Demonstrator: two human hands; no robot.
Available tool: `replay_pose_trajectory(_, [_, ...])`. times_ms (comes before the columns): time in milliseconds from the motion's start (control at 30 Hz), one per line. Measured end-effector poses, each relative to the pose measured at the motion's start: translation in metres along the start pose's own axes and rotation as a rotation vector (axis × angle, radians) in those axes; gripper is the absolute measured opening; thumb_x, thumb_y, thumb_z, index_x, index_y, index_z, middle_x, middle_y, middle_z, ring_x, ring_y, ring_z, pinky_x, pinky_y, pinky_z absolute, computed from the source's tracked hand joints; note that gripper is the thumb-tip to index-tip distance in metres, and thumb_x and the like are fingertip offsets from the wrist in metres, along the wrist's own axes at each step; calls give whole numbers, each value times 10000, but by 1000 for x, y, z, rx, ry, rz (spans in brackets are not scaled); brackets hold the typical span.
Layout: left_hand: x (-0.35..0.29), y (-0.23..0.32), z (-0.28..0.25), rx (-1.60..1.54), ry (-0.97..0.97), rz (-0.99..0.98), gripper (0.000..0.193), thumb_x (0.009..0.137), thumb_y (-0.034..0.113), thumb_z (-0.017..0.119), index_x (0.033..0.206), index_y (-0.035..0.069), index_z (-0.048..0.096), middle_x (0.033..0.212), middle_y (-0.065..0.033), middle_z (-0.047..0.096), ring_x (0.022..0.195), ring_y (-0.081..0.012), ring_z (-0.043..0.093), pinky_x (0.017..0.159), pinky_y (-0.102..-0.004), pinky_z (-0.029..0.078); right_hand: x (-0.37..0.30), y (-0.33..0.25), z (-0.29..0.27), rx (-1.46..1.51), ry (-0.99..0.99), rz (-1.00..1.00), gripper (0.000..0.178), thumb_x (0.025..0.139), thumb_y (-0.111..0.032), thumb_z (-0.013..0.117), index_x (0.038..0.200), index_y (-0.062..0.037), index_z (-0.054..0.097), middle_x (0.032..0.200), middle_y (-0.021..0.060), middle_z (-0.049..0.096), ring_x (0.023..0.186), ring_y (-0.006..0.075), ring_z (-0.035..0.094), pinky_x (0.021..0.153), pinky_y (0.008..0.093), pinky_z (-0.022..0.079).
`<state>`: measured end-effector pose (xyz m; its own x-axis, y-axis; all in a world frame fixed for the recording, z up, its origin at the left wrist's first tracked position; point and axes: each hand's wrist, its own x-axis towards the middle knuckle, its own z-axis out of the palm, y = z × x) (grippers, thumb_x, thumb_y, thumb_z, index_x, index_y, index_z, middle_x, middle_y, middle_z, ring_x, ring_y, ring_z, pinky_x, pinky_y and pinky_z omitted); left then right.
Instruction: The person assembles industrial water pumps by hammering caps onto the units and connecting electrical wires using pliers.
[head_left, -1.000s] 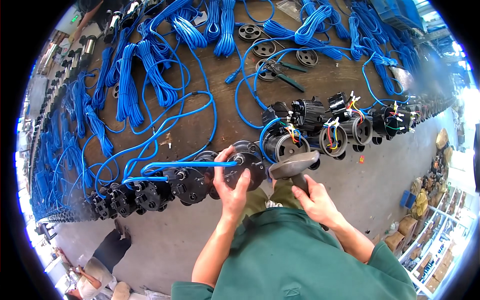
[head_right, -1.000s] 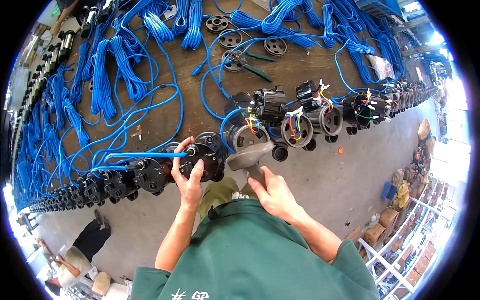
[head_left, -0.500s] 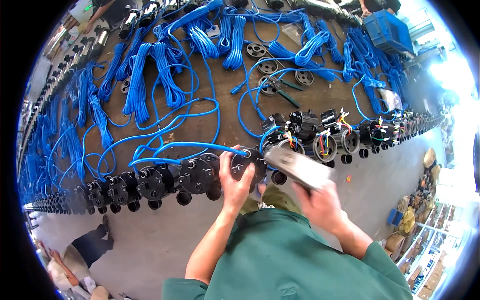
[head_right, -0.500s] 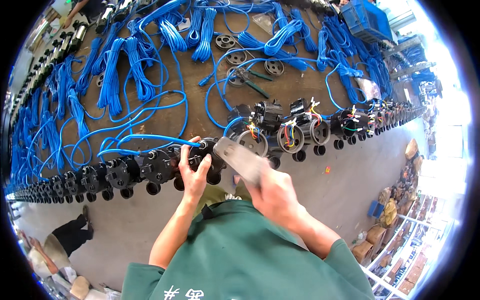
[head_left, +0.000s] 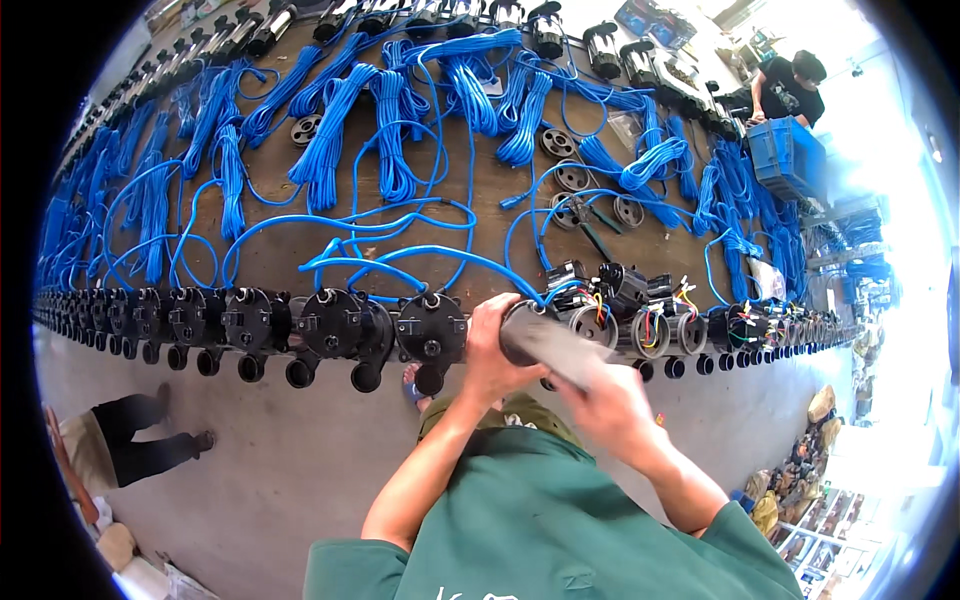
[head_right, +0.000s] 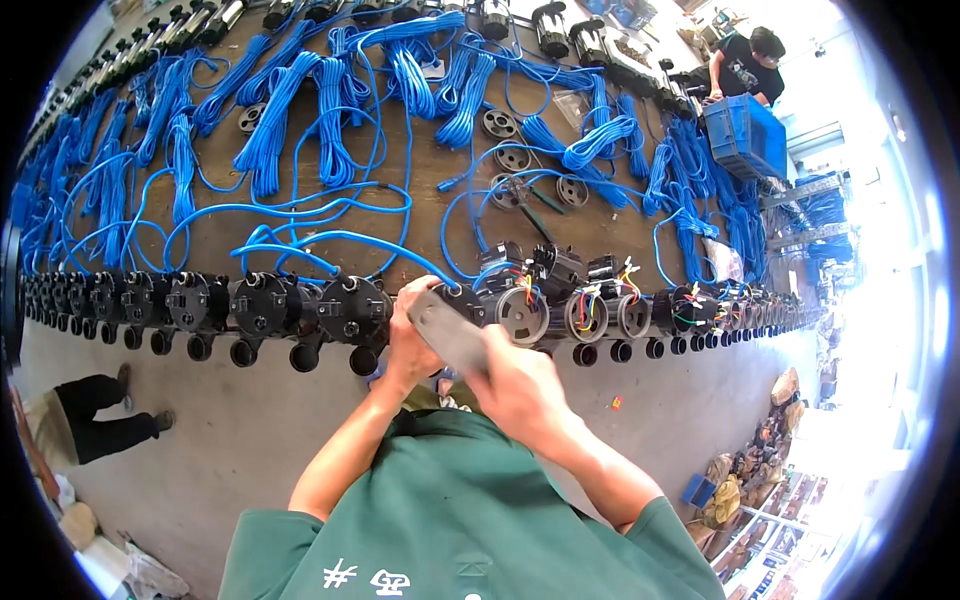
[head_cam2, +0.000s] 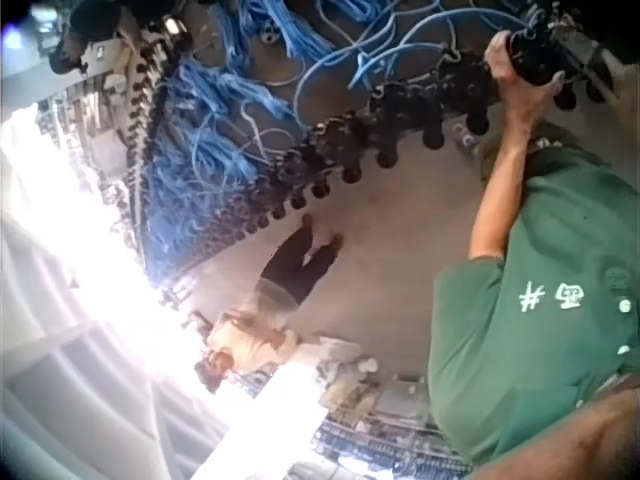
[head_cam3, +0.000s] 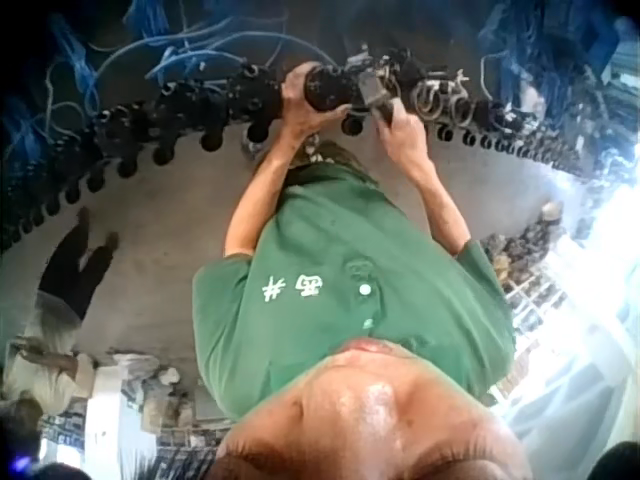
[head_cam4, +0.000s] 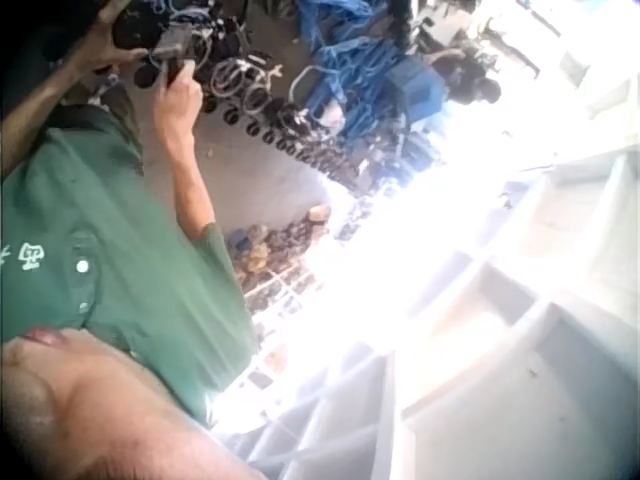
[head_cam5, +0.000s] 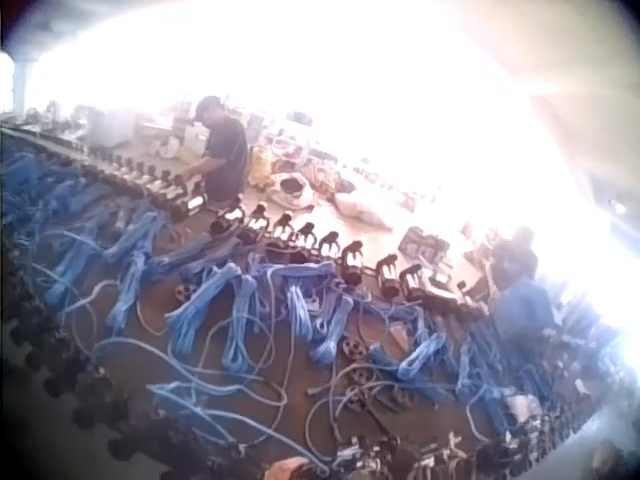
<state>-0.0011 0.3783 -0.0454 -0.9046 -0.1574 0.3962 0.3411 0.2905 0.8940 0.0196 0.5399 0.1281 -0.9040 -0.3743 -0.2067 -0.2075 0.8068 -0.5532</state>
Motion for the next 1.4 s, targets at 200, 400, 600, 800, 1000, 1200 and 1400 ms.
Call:
replay_pose_trajectory(200, [6, 16, -8, -44, 42, -63, 912, 536, 303, 972, 1322, 52, 583, 1260, -152, 642, 1179, -362, 622, 1033, -482, 499, -5, -9, -39, 279, -45, 170, 248, 1023, -204, 648, 1146, 12, 658, 798, 149, 687, 705, 215, 630, 652, 364, 498])
replay_pose_trajectory(400, [7, 15, -1, -54, 43, -52, 881, 529, 258, 967, 1300, 66, 587, 1251, -142, 641, 1163, -360, 623, 1009, -478, 521, -14, 25, -14, 96, 293, 85, 229, 1014, -203, 665, 1078, 17, 650, 764, 187, 688, 673, 337, 664, 639, 429, 508])
replay_pose_trajectory(600, [4, 11, -8, -41, 51, -65, 904, 574, 393, 973, 1317, 51, 589, 1242, -149, 641, 1178, -350, 630, 1047, -481, 486, -16, 5, -43, 166, 27, 276, 218, 1029, -207, 639, 1042, 11, 643, 740, 166, 668, 637, 305, 636, 634, 424, 499])
replay_pose_trajectory(800, [7, 11, -6, -50, 17, -43, 895, 549, 306, 968, 1317, 52, 585, 1255, -157, 643, 1172, -368, 614, 1033, -467, 491, -2, -8, -20, -119, 145, -284, 266, 1029, -186, 631, 1209, 7, 668, 937, 172, 736, 865, 309, 718, 779, 420, 547])
replay_pose_trajectory(1000, [4, 7, -5, -60, -3, -104, 881, 555, 292, 957, 1321, 57, 591, 1270, -146, 649, 1167, -358, 635, 1011, -455, 509, 4, -4, -12, 403, -177, 147, 267, 1045, -235, 623, 1188, -13, 664, 839, 169, 722, 707, 268, 679, 710, 428, 535])
replay_pose_trajectory(1200, [5, 2, 0, -58, -34, -85, 899, 577, 342, 971, 1308, 15, 563, 1195, -140, 647, 1081, -293, 666, 977, -435, 535, -12, 3, -28, 305, 264, -33, 283, 1026, -228, 637, 1156, 23, 649, 907, 251, 725, 842, 416, 704, 779, 466, 541])
replay_pose_trajectory(1400, [6, 3, -3, -77, -29, -104, 906, 543, 291, 969, 1313, 41, 563, 1195, -157, 641, 1106, -359, 648, 978, -459, 530, -4, -15, -57, 387, -126, 301, 343, 1042, -318, 644, 1028, 24, 618, 814, 236, 691, 744, 409, 678, 718, 463, 522])
